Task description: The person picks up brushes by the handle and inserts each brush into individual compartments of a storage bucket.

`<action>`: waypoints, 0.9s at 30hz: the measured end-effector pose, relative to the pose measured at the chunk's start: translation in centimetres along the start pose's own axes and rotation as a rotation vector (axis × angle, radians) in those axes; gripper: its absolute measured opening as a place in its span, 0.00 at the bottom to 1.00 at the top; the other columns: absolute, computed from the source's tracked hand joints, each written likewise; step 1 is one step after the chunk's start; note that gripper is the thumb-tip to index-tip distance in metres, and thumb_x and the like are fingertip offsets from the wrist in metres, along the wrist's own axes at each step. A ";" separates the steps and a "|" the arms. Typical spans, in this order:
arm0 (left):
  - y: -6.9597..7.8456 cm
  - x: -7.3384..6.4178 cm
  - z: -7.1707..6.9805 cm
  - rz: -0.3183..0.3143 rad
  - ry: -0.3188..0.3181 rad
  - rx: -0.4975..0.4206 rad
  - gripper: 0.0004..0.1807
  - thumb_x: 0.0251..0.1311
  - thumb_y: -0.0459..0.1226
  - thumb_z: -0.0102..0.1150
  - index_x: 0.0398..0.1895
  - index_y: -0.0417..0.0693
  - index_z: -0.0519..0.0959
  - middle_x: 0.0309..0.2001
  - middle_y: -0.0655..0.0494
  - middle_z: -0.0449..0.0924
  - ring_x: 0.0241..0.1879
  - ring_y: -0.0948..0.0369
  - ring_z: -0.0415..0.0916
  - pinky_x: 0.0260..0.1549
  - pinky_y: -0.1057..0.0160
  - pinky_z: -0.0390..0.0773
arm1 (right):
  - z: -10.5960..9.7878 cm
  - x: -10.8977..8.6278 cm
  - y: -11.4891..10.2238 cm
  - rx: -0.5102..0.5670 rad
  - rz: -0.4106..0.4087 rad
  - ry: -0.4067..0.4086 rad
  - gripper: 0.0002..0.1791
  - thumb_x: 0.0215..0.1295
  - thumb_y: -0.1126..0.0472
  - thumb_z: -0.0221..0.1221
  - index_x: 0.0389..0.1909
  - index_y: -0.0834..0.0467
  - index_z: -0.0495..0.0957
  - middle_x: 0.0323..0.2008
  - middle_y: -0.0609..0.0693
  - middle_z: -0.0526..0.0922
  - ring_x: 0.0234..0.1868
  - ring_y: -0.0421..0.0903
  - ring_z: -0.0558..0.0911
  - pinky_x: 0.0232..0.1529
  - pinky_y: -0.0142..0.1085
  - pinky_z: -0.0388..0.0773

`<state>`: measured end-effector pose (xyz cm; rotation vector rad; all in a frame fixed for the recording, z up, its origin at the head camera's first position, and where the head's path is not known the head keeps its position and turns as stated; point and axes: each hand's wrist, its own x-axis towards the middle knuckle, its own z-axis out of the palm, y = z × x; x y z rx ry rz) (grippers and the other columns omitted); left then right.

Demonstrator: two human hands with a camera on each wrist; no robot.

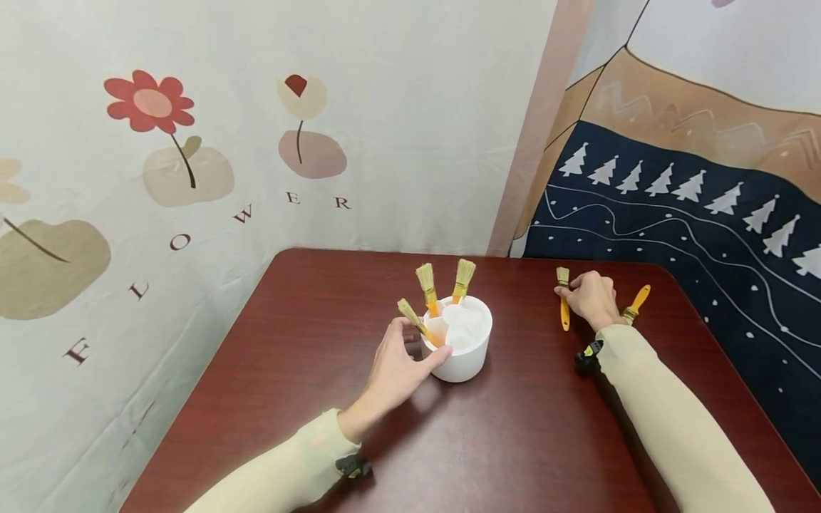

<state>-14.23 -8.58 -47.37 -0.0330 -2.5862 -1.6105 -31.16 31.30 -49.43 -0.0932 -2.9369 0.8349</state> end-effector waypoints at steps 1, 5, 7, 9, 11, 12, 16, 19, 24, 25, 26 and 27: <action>0.0 0.0 0.0 -0.002 -0.004 0.002 0.39 0.63 0.53 0.86 0.67 0.43 0.77 0.66 0.41 0.86 0.67 0.42 0.89 0.68 0.36 0.88 | 0.0 0.0 0.0 -0.002 0.002 0.000 0.25 0.81 0.53 0.72 0.57 0.75 0.90 0.50 0.72 0.94 0.54 0.73 0.85 0.56 0.65 0.85; -0.1 0.1 -0.2 -0.008 -0.015 0.016 0.39 0.64 0.54 0.85 0.67 0.44 0.77 0.65 0.42 0.88 0.66 0.43 0.90 0.67 0.38 0.88 | 0.0 -0.1 -0.1 -0.005 -0.001 0.004 0.23 0.80 0.56 0.73 0.57 0.74 0.91 0.55 0.74 0.93 0.58 0.76 0.84 0.62 0.68 0.84; -0.2 0.1 -0.2 -0.011 -0.017 0.026 0.39 0.64 0.55 0.85 0.68 0.45 0.77 0.65 0.42 0.88 0.64 0.45 0.91 0.67 0.40 0.88 | 0.0 -0.1 -0.2 -0.003 -0.005 0.009 0.22 0.79 0.57 0.73 0.57 0.74 0.91 0.56 0.74 0.92 0.60 0.77 0.84 0.63 0.69 0.84; -0.2 0.2 -0.2 -0.010 -0.018 0.035 0.40 0.64 0.55 0.85 0.68 0.45 0.77 0.65 0.43 0.89 0.63 0.46 0.92 0.66 0.40 0.89 | 0.0 -0.1 -0.4 0.001 -0.009 0.009 0.21 0.78 0.57 0.74 0.56 0.74 0.91 0.57 0.73 0.92 0.60 0.77 0.84 0.62 0.68 0.84; -0.2 0.2 -0.2 -0.007 -0.019 0.042 0.40 0.64 0.55 0.85 0.69 0.44 0.77 0.65 0.43 0.89 0.63 0.47 0.92 0.66 0.40 0.88 | 0.0 0.0 -0.4 0.005 -0.011 0.011 0.22 0.76 0.58 0.75 0.57 0.73 0.91 0.57 0.73 0.92 0.60 0.76 0.84 0.62 0.68 0.84; -0.2 0.2 -0.2 -0.007 -0.020 0.046 0.41 0.64 0.55 0.85 0.69 0.44 0.76 0.65 0.43 0.89 0.63 0.47 0.93 0.66 0.39 0.88 | 0.0 -0.1 -0.4 0.010 -0.010 0.012 0.22 0.75 0.58 0.76 0.57 0.73 0.91 0.57 0.73 0.92 0.60 0.76 0.84 0.62 0.68 0.84; -0.2 0.2 -0.3 -0.010 -0.025 0.059 0.42 0.64 0.55 0.84 0.70 0.42 0.76 0.65 0.42 0.89 0.63 0.46 0.92 0.68 0.38 0.88 | 0.0 -0.2 -0.5 0.029 -0.005 0.003 0.22 0.74 0.60 0.77 0.57 0.73 0.88 0.58 0.74 0.90 0.59 0.76 0.84 0.62 0.68 0.84; -0.2 0.2 -0.4 -0.014 -0.031 0.063 0.42 0.64 0.56 0.84 0.71 0.42 0.76 0.66 0.40 0.88 0.64 0.45 0.92 0.68 0.37 0.87 | 0.1 -0.3 -0.8 0.046 0.001 -0.002 0.24 0.73 0.60 0.77 0.60 0.73 0.86 0.58 0.74 0.90 0.59 0.75 0.84 0.63 0.67 0.85; -0.2 0.3 -0.4 -0.009 -0.039 0.061 0.42 0.65 0.56 0.84 0.71 0.42 0.76 0.67 0.40 0.88 0.64 0.44 0.93 0.68 0.36 0.88 | 0.1 -0.5 -1.5 0.063 0.000 -0.005 0.28 0.75 0.58 0.76 0.66 0.73 0.84 0.52 0.70 0.95 0.56 0.71 0.89 0.60 0.64 0.88; -0.2 0.3 -0.5 -0.010 -0.041 0.061 0.42 0.65 0.56 0.84 0.71 0.42 0.76 0.67 0.40 0.88 0.64 0.44 0.93 0.68 0.36 0.88 | 0.0 -0.5 -1.7 0.065 0.000 -0.008 0.28 0.76 0.58 0.76 0.67 0.73 0.84 0.51 0.69 0.96 0.55 0.70 0.90 0.59 0.63 0.88; -0.2 0.3 -0.5 -0.010 -0.041 0.062 0.42 0.65 0.55 0.84 0.71 0.42 0.76 0.67 0.40 0.88 0.63 0.44 0.93 0.68 0.36 0.88 | -0.1 -0.6 -1.9 0.068 0.000 -0.012 0.28 0.76 0.57 0.75 0.67 0.73 0.85 0.50 0.69 0.96 0.54 0.69 0.90 0.58 0.62 0.89; -0.2 0.3 -0.5 -0.011 -0.042 0.062 0.42 0.65 0.55 0.84 0.71 0.42 0.76 0.66 0.40 0.88 0.63 0.44 0.93 0.68 0.36 0.88 | -0.1 -0.6 -2.1 0.072 0.001 -0.016 0.28 0.77 0.57 0.75 0.67 0.73 0.85 0.51 0.68 0.96 0.52 0.67 0.91 0.57 0.61 0.89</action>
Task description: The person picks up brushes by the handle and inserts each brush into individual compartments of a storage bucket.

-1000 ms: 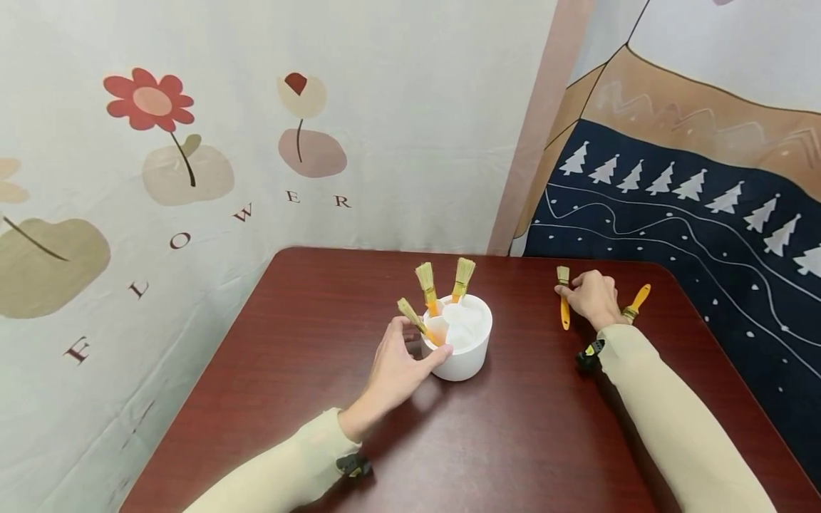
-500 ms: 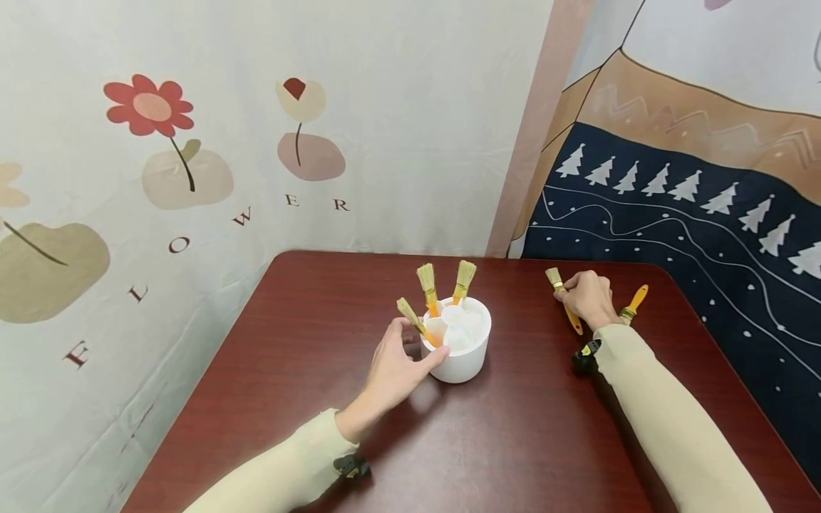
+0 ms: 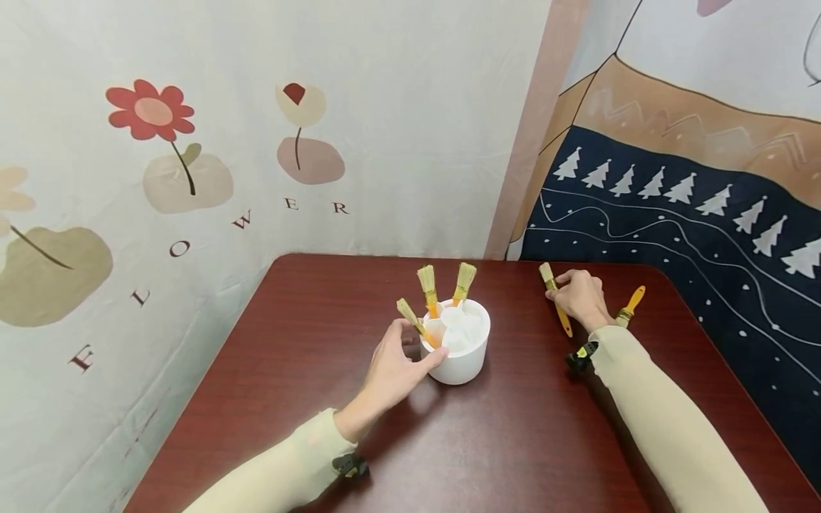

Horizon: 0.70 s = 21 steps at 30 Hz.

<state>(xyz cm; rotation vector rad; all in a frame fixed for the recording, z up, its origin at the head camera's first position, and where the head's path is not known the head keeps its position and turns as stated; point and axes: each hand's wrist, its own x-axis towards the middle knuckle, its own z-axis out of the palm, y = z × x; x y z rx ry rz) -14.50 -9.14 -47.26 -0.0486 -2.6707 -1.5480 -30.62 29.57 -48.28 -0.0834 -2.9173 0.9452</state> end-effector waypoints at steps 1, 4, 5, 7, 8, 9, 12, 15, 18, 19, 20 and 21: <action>0.0 0.0 0.0 -0.001 -0.001 0.000 0.42 0.65 0.55 0.84 0.71 0.42 0.76 0.66 0.40 0.89 0.63 0.45 0.93 0.68 0.36 0.88 | -0.1 -0.1 -0.2 0.002 0.001 -0.003 0.28 0.77 0.57 0.75 0.66 0.73 0.85 0.51 0.68 0.96 0.51 0.66 0.92 0.56 0.60 0.90; 0.0 0.0 0.0 -0.001 -0.007 -0.006 0.41 0.65 0.55 0.84 0.71 0.42 0.77 0.66 0.40 0.89 0.62 0.45 0.93 0.68 0.37 0.88 | -0.2 -0.4 -0.5 0.016 0.014 -0.003 0.26 0.78 0.56 0.75 0.64 0.71 0.87 0.51 0.67 0.96 0.49 0.63 0.92 0.55 0.57 0.90; 0.0 0.1 0.0 0.001 -0.007 -0.012 0.41 0.65 0.54 0.84 0.70 0.42 0.77 0.65 0.40 0.89 0.62 0.45 0.93 0.68 0.37 0.88 | -0.3 -0.5 -0.6 0.023 0.018 -0.004 0.25 0.78 0.56 0.75 0.64 0.71 0.87 0.51 0.67 0.96 0.49 0.62 0.92 0.55 0.57 0.90; 0.1 0.1 -0.1 0.002 -0.009 -0.025 0.40 0.65 0.53 0.84 0.70 0.42 0.77 0.65 0.40 0.89 0.62 0.45 0.94 0.68 0.37 0.88 | -0.4 -0.6 -0.9 0.032 0.023 0.000 0.24 0.78 0.56 0.75 0.63 0.71 0.87 0.50 0.67 0.97 0.48 0.62 0.92 0.55 0.55 0.91; 0.1 0.1 -0.1 0.004 -0.011 -0.031 0.39 0.65 0.53 0.84 0.69 0.43 0.77 0.65 0.40 0.89 0.61 0.45 0.94 0.68 0.37 0.89 | -0.4 -0.7 -1.0 0.039 0.024 0.002 0.24 0.79 0.55 0.75 0.63 0.70 0.87 0.50 0.67 0.97 0.48 0.62 0.93 0.55 0.55 0.91; 0.1 0.1 -0.1 0.006 -0.013 -0.037 0.39 0.65 0.52 0.84 0.69 0.43 0.77 0.65 0.40 0.89 0.61 0.45 0.94 0.68 0.37 0.89 | -0.4 -0.8 -1.1 0.045 0.024 0.004 0.24 0.79 0.55 0.74 0.62 0.70 0.88 0.50 0.67 0.97 0.48 0.62 0.93 0.54 0.55 0.91; 0.0 0.1 -0.3 0.011 -0.016 -0.039 0.38 0.66 0.52 0.84 0.69 0.43 0.77 0.65 0.41 0.89 0.62 0.44 0.94 0.68 0.37 0.88 | -0.5 -1.2 -1.3 0.054 0.015 0.016 0.22 0.80 0.54 0.74 0.61 0.69 0.88 0.50 0.66 0.97 0.48 0.61 0.93 0.52 0.52 0.91; -0.1 0.1 -0.4 0.015 -0.015 -0.034 0.38 0.66 0.53 0.84 0.69 0.44 0.77 0.65 0.42 0.89 0.63 0.45 0.93 0.69 0.37 0.88 | -0.7 -1.7 -1.5 0.062 -0.007 0.028 0.21 0.80 0.54 0.73 0.60 0.67 0.89 0.49 0.66 0.97 0.48 0.61 0.94 0.46 0.44 0.90; -0.2 0.1 -0.4 0.015 -0.012 -0.031 0.39 0.65 0.53 0.84 0.70 0.44 0.78 0.65 0.42 0.89 0.63 0.45 0.93 0.69 0.37 0.87 | -0.8 -2.1 -1.8 0.067 -0.034 0.030 0.20 0.81 0.54 0.73 0.59 0.67 0.89 0.49 0.66 0.97 0.47 0.60 0.93 0.40 0.36 0.85; -0.2 0.1 -0.4 0.015 -0.013 -0.032 0.39 0.65 0.54 0.84 0.70 0.44 0.78 0.65 0.42 0.89 0.63 0.45 0.93 0.69 0.37 0.87 | -0.8 -2.2 -1.9 0.067 -0.041 0.032 0.20 0.81 0.54 0.73 0.59 0.67 0.89 0.48 0.66 0.96 0.46 0.60 0.93 0.39 0.34 0.83; -0.3 0.1 -0.4 0.014 -0.015 -0.032 0.39 0.65 0.54 0.84 0.70 0.44 0.78 0.65 0.42 0.89 0.63 0.45 0.93 0.69 0.37 0.87 | -0.8 -2.3 -2.0 0.069 -0.048 0.032 0.20 0.81 0.53 0.72 0.59 0.67 0.89 0.48 0.66 0.96 0.46 0.60 0.93 0.39 0.33 0.82; -0.3 0.1 -0.5 0.014 -0.016 -0.034 0.39 0.65 0.54 0.84 0.70 0.44 0.78 0.65 0.42 0.89 0.63 0.45 0.93 0.69 0.37 0.87 | -0.8 -2.4 -2.2 0.070 -0.055 0.031 0.20 0.82 0.53 0.72 0.59 0.66 0.89 0.48 0.66 0.96 0.46 0.60 0.93 0.38 0.33 0.82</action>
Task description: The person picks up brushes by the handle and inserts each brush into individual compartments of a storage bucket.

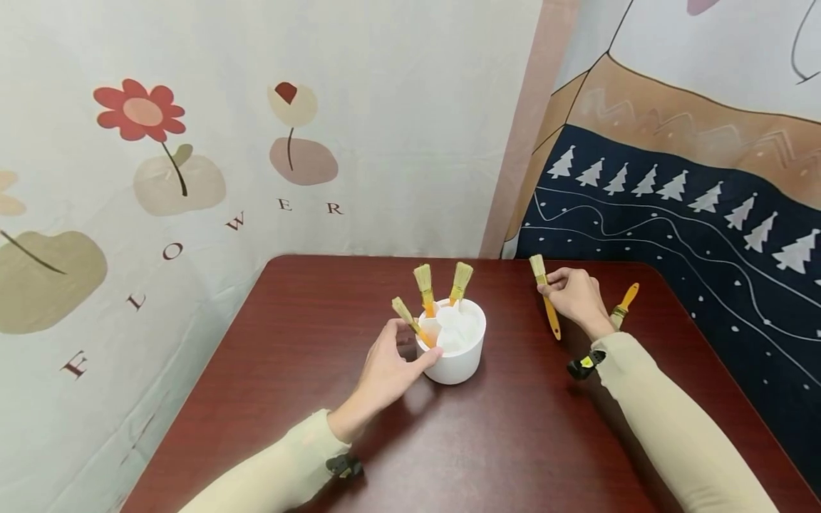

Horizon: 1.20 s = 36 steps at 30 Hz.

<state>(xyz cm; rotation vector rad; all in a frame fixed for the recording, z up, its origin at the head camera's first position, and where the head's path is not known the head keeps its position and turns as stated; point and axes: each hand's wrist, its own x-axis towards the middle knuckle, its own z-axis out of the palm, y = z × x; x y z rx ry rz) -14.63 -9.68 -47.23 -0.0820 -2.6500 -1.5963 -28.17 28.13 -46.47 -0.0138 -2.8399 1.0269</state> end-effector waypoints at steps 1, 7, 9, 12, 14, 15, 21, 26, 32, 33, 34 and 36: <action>0.0 0.0 0.0 0.000 -0.002 -0.002 0.39 0.65 0.54 0.84 0.70 0.44 0.78 0.65 0.42 0.89 0.63 0.45 0.93 0.69 0.37 0.87 | 0.0 -0.1 -0.2 -0.001 -0.006 0.002 0.20 0.82 0.53 0.72 0.59 0.66 0.89 0.48 0.66 0.96 0.46 0.59 0.92 0.39 0.33 0.82; 0.2 0.2 -0.3 0.010 -0.021 -0.010 0.37 0.66 0.53 0.84 0.69 0.45 0.79 0.66 0.42 0.89 0.65 0.43 0.92 0.70 0.36 0.87 | -0.3 -0.8 -1.5 0.015 -0.051 0.019 0.20 0.83 0.50 0.71 0.58 0.64 0.90 0.49 0.65 0.96 0.46 0.59 0.93 0.39 0.35 0.83; 0.2 0.2 -0.3 0.011 -0.026 -0.006 0.37 0.66 0.53 0.84 0.69 0.45 0.79 0.66 0.42 0.89 0.65 0.43 0.92 0.70 0.36 0.87 | -0.5 -1.2 -2.0 0.030 -0.065 0.022 0.20 0.83 0.50 0.71 0.58 0.63 0.90 0.49 0.65 0.96 0.46 0.59 0.93 0.39 0.35 0.84; 0.2 0.2 -0.4 0.002 -0.025 0.009 0.36 0.67 0.54 0.83 0.69 0.47 0.79 0.65 0.44 0.90 0.64 0.46 0.92 0.70 0.37 0.87 | -0.8 -1.7 -2.8 0.052 -0.081 0.024 0.19 0.82 0.50 0.72 0.57 0.63 0.90 0.50 0.65 0.96 0.46 0.58 0.93 0.39 0.34 0.85; 0.2 0.2 -0.4 0.004 -0.023 0.017 0.36 0.67 0.53 0.83 0.69 0.47 0.79 0.64 0.45 0.90 0.63 0.47 0.93 0.69 0.38 0.88 | -0.9 -2.1 -3.2 0.066 -0.086 0.021 0.19 0.82 0.50 0.72 0.57 0.62 0.90 0.50 0.64 0.96 0.46 0.57 0.93 0.39 0.32 0.86; 0.2 0.2 -0.4 0.003 -0.022 0.021 0.36 0.67 0.54 0.83 0.69 0.47 0.79 0.64 0.46 0.90 0.63 0.48 0.93 0.69 0.38 0.88 | -1.0 -2.2 -3.3 0.071 -0.090 0.023 0.18 0.82 0.50 0.73 0.57 0.62 0.90 0.50 0.64 0.96 0.46 0.57 0.93 0.39 0.32 0.86; 0.1 0.3 -0.3 0.013 -0.024 0.014 0.34 0.68 0.54 0.83 0.68 0.47 0.80 0.63 0.45 0.90 0.62 0.47 0.93 0.69 0.38 0.88 | -1.6 -3.1 -4.4 0.097 -0.133 0.033 0.17 0.81 0.50 0.73 0.55 0.60 0.90 0.49 0.62 0.96 0.45 0.56 0.92 0.38 0.30 0.85; 0.1 0.4 -0.4 0.017 -0.024 0.013 0.35 0.68 0.54 0.83 0.68 0.46 0.80 0.63 0.44 0.90 0.63 0.46 0.93 0.69 0.38 0.89 | -2.0 -4.0 -5.5 0.116 -0.174 0.037 0.17 0.81 0.49 0.73 0.55 0.60 0.90 0.48 0.61 0.96 0.45 0.56 0.91 0.37 0.30 0.86; -0.1 0.4 -0.3 0.006 -0.027 0.021 0.34 0.68 0.54 0.83 0.68 0.47 0.80 0.63 0.46 0.91 0.62 0.48 0.94 0.68 0.40 0.89 | -2.1 -5.1 -6.6 0.142 -0.202 0.029 0.17 0.82 0.48 0.74 0.55 0.59 0.90 0.48 0.59 0.96 0.45 0.56 0.90 0.37 0.29 0.86; -0.1 0.4 -0.3 0.008 -0.027 0.021 0.34 0.68 0.54 0.83 0.68 0.47 0.80 0.63 0.46 0.91 0.62 0.48 0.94 0.68 0.40 0.89 | -2.2 -5.3 -6.8 0.145 -0.204 0.028 0.17 0.82 0.48 0.74 0.55 0.58 0.90 0.48 0.59 0.96 0.45 0.55 0.90 0.37 0.29 0.86; -0.1 0.4 -0.3 0.008 -0.026 0.020 0.34 0.68 0.54 0.83 0.68 0.47 0.80 0.63 0.46 0.91 0.61 0.48 0.94 0.68 0.40 0.89 | -2.2 -5.4 -7.0 0.149 -0.207 0.029 0.17 0.82 0.48 0.74 0.55 0.58 0.90 0.48 0.59 0.96 0.45 0.55 0.90 0.37 0.29 0.86; 0.0 0.4 -0.3 0.016 -0.025 0.021 0.34 0.68 0.54 0.83 0.67 0.46 0.80 0.62 0.45 0.91 0.61 0.48 0.94 0.68 0.39 0.89 | -2.3 -5.7 -7.3 0.155 -0.212 0.031 0.17 0.82 0.47 0.74 0.55 0.58 0.90 0.47 0.58 0.97 0.44 0.54 0.90 0.37 0.28 0.87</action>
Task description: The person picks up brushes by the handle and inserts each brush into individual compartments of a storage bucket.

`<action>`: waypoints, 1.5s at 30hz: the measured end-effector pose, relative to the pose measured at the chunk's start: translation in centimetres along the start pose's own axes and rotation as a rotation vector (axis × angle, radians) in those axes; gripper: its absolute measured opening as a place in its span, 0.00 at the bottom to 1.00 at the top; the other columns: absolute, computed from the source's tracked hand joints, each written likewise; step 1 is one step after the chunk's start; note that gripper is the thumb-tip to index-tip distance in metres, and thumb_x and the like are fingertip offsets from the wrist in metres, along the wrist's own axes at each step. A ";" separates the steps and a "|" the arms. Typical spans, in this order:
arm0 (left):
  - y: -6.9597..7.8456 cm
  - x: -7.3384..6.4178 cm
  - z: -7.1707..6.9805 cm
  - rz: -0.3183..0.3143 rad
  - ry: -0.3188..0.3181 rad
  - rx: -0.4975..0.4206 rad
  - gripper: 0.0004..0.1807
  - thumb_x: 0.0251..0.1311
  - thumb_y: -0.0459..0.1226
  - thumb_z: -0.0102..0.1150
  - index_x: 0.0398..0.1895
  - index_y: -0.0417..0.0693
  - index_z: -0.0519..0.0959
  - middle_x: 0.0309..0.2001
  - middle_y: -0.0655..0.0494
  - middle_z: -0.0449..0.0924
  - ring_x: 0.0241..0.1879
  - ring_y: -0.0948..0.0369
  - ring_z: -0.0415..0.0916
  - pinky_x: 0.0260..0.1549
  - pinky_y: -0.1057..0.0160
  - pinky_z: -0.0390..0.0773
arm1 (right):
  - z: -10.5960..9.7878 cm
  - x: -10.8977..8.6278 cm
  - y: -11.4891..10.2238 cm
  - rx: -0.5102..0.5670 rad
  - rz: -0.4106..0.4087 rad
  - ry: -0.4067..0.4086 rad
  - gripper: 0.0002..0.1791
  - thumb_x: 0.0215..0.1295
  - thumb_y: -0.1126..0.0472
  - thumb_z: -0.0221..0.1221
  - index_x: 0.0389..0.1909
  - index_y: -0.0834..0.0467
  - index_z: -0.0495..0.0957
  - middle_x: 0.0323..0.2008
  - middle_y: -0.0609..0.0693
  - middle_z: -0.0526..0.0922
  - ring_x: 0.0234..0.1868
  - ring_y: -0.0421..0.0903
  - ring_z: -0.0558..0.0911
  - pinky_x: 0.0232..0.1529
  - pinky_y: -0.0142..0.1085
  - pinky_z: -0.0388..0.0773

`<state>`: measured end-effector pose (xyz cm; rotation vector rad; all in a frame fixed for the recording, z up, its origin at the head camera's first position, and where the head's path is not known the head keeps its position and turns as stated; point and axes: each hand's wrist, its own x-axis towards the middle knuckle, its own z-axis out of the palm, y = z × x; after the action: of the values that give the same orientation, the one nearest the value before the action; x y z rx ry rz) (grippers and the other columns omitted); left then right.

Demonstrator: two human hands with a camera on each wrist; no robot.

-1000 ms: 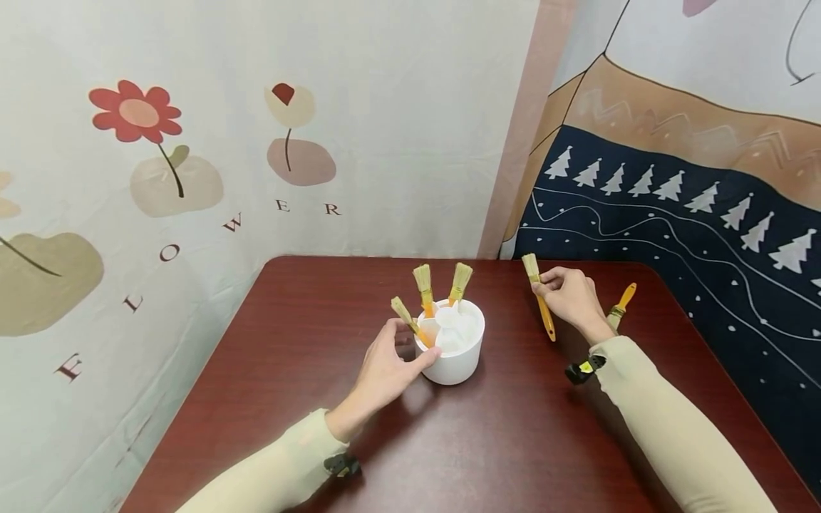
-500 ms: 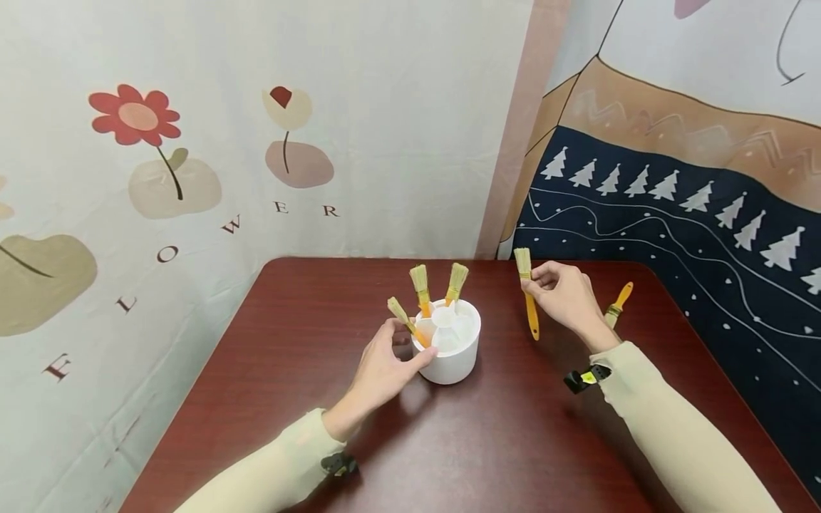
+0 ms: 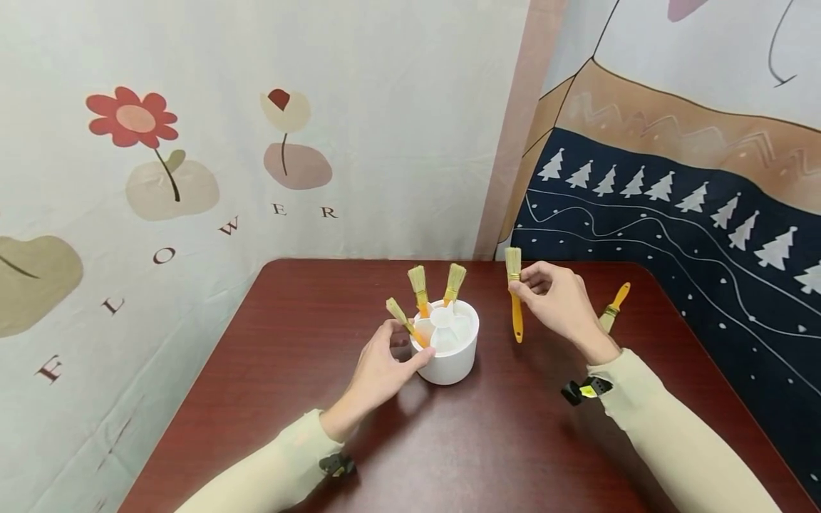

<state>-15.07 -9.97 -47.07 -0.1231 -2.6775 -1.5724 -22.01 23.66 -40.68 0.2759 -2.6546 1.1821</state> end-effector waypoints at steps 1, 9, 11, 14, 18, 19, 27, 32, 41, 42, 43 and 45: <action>0.0 0.0 0.0 0.003 0.000 0.000 0.34 0.68 0.54 0.83 0.67 0.46 0.80 0.62 0.45 0.91 0.61 0.47 0.94 0.68 0.39 0.89 | 0.0 -0.1 -0.2 0.003 -0.003 0.001 0.17 0.82 0.47 0.74 0.55 0.58 0.90 0.47 0.58 0.97 0.44 0.54 0.90 0.37 0.28 0.87; 0.1 -0.2 -0.2 0.008 -0.003 -0.011 0.34 0.68 0.53 0.83 0.67 0.46 0.80 0.63 0.44 0.92 0.59 0.48 0.95 0.66 0.40 0.90 | -0.1 -0.6 -1.4 0.021 -0.032 0.010 0.16 0.81 0.48 0.75 0.53 0.56 0.91 0.45 0.56 0.97 0.42 0.52 0.90 0.38 0.28 0.87; 0.1 -0.1 -0.2 0.011 -0.005 -0.011 0.34 0.68 0.53 0.83 0.67 0.46 0.80 0.63 0.44 0.92 0.59 0.48 0.95 0.66 0.40 0.90 | -0.1 -0.7 -1.6 0.023 -0.037 0.014 0.15 0.80 0.48 0.75 0.53 0.56 0.91 0.44 0.55 0.97 0.42 0.52 0.91 0.39 0.27 0.87; 0.0 0.0 -0.2 0.005 -0.009 -0.013 0.33 0.68 0.53 0.83 0.67 0.46 0.80 0.63 0.44 0.92 0.59 0.49 0.95 0.66 0.40 0.90 | -0.2 -0.9 -2.1 0.030 -0.049 0.018 0.16 0.80 0.48 0.76 0.53 0.56 0.91 0.45 0.55 0.97 0.42 0.52 0.91 0.40 0.25 0.86; -0.1 0.1 -0.2 -0.004 -0.011 -0.015 0.33 0.68 0.52 0.83 0.67 0.48 0.80 0.62 0.46 0.92 0.59 0.49 0.95 0.67 0.41 0.90 | -0.3 -1.2 -2.9 0.040 -0.071 0.020 0.15 0.80 0.48 0.76 0.53 0.55 0.91 0.46 0.54 0.97 0.42 0.52 0.91 0.42 0.24 0.86; -0.2 0.2 -0.2 -0.003 -0.011 -0.016 0.33 0.68 0.52 0.83 0.67 0.48 0.80 0.62 0.46 0.92 0.60 0.50 0.95 0.67 0.41 0.90 | -0.3 -1.2 -3.1 0.043 -0.079 0.020 0.15 0.80 0.48 0.76 0.53 0.55 0.91 0.46 0.54 0.97 0.42 0.51 0.91 0.42 0.24 0.86; -0.4 0.2 -0.2 -0.001 -0.011 -0.015 0.32 0.69 0.53 0.83 0.67 0.50 0.80 0.61 0.48 0.93 0.61 0.50 0.94 0.68 0.41 0.89 | -0.1 -1.5 -4.2 0.066 -0.117 0.032 0.13 0.79 0.50 0.76 0.52 0.54 0.92 0.44 0.53 0.97 0.40 0.50 0.90 0.41 0.24 0.86; -0.4 0.2 -0.2 -0.001 -0.013 -0.015 0.32 0.68 0.54 0.83 0.67 0.51 0.81 0.61 0.49 0.93 0.61 0.51 0.94 0.68 0.41 0.89 | -0.1 -1.6 -4.5 0.072 -0.125 0.030 0.13 0.79 0.49 0.76 0.52 0.53 0.92 0.45 0.51 0.97 0.41 0.49 0.90 0.42 0.24 0.86; -0.3 0.1 -0.3 0.012 -0.011 -0.012 0.32 0.68 0.53 0.83 0.67 0.50 0.81 0.61 0.49 0.93 0.61 0.50 0.94 0.68 0.40 0.89 | -0.1 -2.2 -5.6 0.098 -0.146 0.017 0.12 0.78 0.49 0.77 0.53 0.51 0.92 0.46 0.49 0.97 0.42 0.48 0.90 0.42 0.26 0.87; -0.3 0.1 -0.3 0.013 -0.012 -0.011 0.32 0.69 0.53 0.83 0.67 0.50 0.81 0.61 0.49 0.93 0.61 0.49 0.94 0.68 0.40 0.89 | -0.1 -2.3 -5.8 0.098 -0.152 0.019 0.12 0.78 0.49 0.77 0.53 0.50 0.92 0.45 0.49 0.97 0.42 0.48 0.90 0.42 0.26 0.87; -0.3 0.1 -0.2 0.014 -0.012 -0.011 0.32 0.69 0.53 0.83 0.67 0.50 0.81 0.61 0.48 0.93 0.61 0.49 0.94 0.68 0.39 0.89 | -0.1 -2.4 -6.0 0.101 -0.157 0.021 0.12 0.78 0.49 0.78 0.53 0.50 0.92 0.45 0.48 0.97 0.41 0.47 0.90 0.41 0.27 0.87; -0.3 0.1 -0.2 0.015 -0.011 -0.006 0.32 0.69 0.53 0.82 0.67 0.50 0.80 0.61 0.48 0.92 0.61 0.48 0.94 0.68 0.39 0.89 | 0.0 -2.5 -6.4 0.104 -0.170 0.026 0.11 0.77 0.49 0.78 0.52 0.49 0.93 0.44 0.48 0.97 0.39 0.46 0.90 0.41 0.28 0.88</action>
<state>-15.24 -10.33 -47.25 -0.1520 -2.6741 -1.5805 -17.93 19.70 -36.87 0.4905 -2.4940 1.2604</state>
